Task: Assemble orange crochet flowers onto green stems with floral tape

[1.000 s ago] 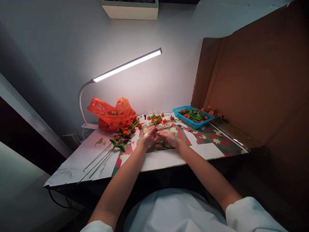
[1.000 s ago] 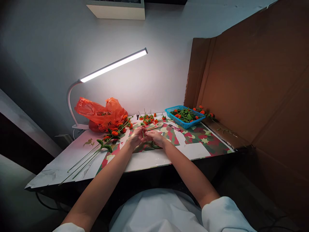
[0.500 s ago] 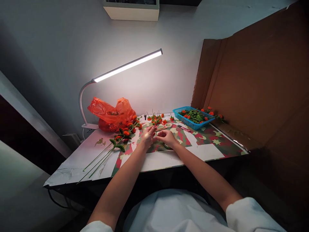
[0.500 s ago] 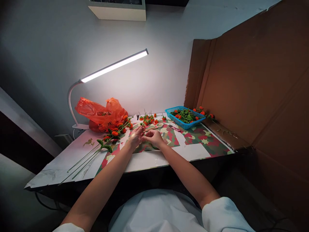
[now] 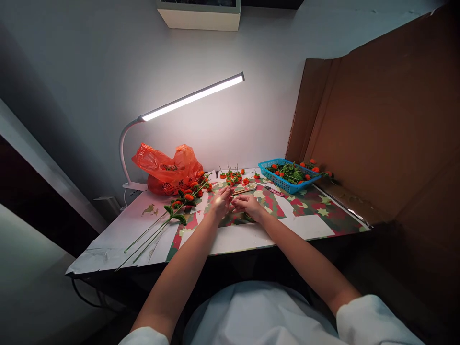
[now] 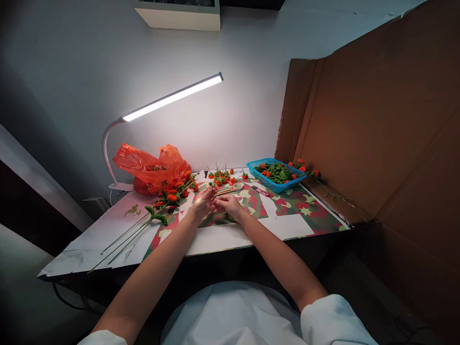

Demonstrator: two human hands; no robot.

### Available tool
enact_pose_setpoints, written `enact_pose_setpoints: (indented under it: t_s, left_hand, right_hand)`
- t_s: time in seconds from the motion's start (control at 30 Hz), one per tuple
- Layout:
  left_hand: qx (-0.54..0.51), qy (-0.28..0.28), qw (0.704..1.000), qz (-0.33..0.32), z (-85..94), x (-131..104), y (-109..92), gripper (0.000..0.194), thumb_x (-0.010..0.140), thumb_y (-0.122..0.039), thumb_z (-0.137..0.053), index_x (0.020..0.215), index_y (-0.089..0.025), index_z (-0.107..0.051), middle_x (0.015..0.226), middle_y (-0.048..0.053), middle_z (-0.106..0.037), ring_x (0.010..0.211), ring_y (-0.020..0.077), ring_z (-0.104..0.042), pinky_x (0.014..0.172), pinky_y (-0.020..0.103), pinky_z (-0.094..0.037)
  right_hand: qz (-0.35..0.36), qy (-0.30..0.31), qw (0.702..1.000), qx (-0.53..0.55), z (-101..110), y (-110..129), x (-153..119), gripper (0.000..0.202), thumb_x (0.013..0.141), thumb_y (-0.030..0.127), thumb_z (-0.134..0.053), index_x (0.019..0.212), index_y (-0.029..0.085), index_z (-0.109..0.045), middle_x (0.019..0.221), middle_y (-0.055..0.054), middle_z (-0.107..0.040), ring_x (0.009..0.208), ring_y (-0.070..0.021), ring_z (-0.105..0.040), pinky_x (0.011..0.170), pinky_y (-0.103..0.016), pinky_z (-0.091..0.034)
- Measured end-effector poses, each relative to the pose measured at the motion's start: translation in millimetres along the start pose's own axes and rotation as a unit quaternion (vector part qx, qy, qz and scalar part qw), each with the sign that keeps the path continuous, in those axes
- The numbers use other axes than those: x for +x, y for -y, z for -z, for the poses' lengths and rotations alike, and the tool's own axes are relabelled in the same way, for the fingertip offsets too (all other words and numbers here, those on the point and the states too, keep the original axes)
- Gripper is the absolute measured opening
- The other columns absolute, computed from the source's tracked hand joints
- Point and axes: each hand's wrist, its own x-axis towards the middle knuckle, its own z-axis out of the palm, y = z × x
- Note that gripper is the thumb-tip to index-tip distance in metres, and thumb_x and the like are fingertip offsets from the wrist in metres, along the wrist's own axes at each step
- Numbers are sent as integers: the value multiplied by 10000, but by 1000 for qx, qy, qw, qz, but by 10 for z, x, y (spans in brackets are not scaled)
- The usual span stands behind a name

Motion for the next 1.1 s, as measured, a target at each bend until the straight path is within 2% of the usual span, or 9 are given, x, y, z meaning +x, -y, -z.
enact_pose_setpoints:
  t_s: [0.1,0.2,0.3,0.47,0.67,0.73,0.87,1.0,1.1]
  left_hand:
    - [-53,11,998,30,-19,-36,-42,195,670,-245,-763,700,-164,-589,681,-18,-591,609,80,-540,521,194,-393]
    - [-91,22,995,42,-17,-38,-53,98,739,-205,-700,711,-166,-614,690,-12,-608,676,89,-567,609,201,-423]
    - [-80,27,996,33,-10,-23,-38,70,764,-246,-676,754,-181,-653,767,6,-657,752,111,-589,664,222,-428]
    - [58,78,994,51,-12,-39,17,308,741,-429,-675,941,-196,-701,1019,70,-680,899,177,-594,759,282,-417]
    - [200,17,979,14,18,-41,60,273,608,-425,-774,697,-178,-697,687,2,-634,607,95,-518,644,241,-364]
    - [190,16,982,10,22,-33,52,279,594,-425,-781,661,-174,-681,630,-15,-604,555,79,-487,619,239,-360]
    - [126,32,991,32,4,-40,22,298,580,-402,-800,738,-171,-697,669,-1,-626,584,89,-525,619,239,-386]
    - [67,81,993,60,-20,-67,1,291,612,-336,-801,817,-154,-703,728,24,-647,647,103,-574,639,236,-415]
    - [60,120,988,72,-27,-79,3,282,643,-330,-784,838,-145,-702,762,40,-657,645,106,-578,647,245,-431]
  right_hand:
    - [-59,44,995,63,28,42,-24,212,633,314,-743,745,151,-667,674,-31,-670,577,-112,-605,613,-250,-515]
    - [-59,56,992,100,36,65,-37,169,640,278,-720,741,159,-656,676,-28,-658,598,-116,-599,599,-241,-505]
    - [-2,-9,996,85,22,64,-28,162,613,290,-722,689,173,-638,619,-7,-620,571,-109,-558,543,-218,-467]
    - [104,-125,986,-33,3,50,-7,210,637,367,-661,591,182,-571,553,12,-571,502,-99,-485,511,-234,-410]
    - [187,-174,949,-184,-30,55,-42,231,680,349,-613,537,187,-531,495,23,-524,465,-100,-436,492,-247,-372]
    - [159,-149,964,-156,-36,64,-42,227,677,351,-635,553,179,-553,512,19,-538,470,-96,-443,489,-243,-377]
    - [28,-61,998,20,-16,107,-45,174,683,325,-683,686,172,-601,592,6,-579,515,-93,-499,492,-217,-410]
    - [-68,-5,986,151,19,150,-77,84,731,243,-648,729,174,-600,595,12,-566,513,-80,-505,511,-200,-439]
    - [-80,-17,978,192,29,142,-78,56,697,208,-648,701,172,-605,561,21,-552,483,-76,-470,491,-198,-427]
